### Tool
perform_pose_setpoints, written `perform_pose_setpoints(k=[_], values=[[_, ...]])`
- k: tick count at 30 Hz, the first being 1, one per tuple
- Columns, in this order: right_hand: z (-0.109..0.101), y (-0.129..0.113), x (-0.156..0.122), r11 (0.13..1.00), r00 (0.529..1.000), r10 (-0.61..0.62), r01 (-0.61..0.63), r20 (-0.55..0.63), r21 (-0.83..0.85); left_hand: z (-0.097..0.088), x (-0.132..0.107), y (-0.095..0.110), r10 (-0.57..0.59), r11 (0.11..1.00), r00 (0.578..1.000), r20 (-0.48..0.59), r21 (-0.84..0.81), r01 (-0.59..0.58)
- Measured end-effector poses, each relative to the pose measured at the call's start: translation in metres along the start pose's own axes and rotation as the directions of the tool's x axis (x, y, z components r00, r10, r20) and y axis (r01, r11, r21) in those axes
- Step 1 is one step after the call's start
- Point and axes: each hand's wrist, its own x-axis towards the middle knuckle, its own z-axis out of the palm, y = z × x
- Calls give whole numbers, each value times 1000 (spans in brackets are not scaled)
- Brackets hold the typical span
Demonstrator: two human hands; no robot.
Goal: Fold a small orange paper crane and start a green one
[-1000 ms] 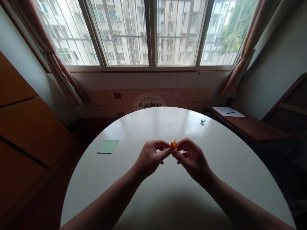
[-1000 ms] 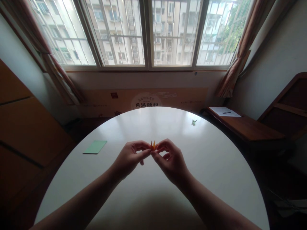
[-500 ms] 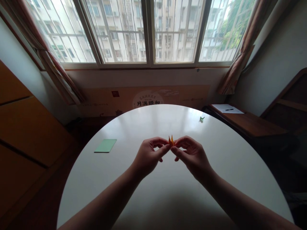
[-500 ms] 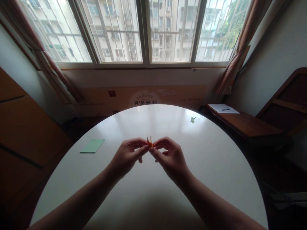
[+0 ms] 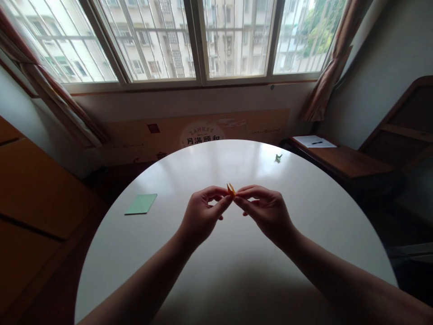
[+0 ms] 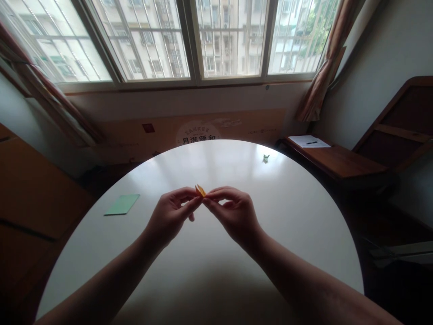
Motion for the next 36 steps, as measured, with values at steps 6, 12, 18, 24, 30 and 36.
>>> perform_pose_setpoints(k=[6,12,18,24,30,36], values=[[1,0,0,1000,1000,2,-1,-22,28,1,0,2,-18,1000,1000,-10,-22,17],[-3,2,2,999,999,33,-32,24,-21,1,0,1,-15,1000,1000,4,-20,15],[-6,3,4,995,990,101,-103,94,10,-2,0,1,-8,1000,999,49,16,8],[-6,9,4,985,989,126,-134,79,107,-4,-1,1,-12,1000,998,62,4,11],[-6,11,3,984,990,122,-131,77,120,-3,0,1,-10,1000,998,58,-2,10],[-6,9,4,980,986,129,-143,107,137,-3,0,1,-20,1000,998,58,14,19]])
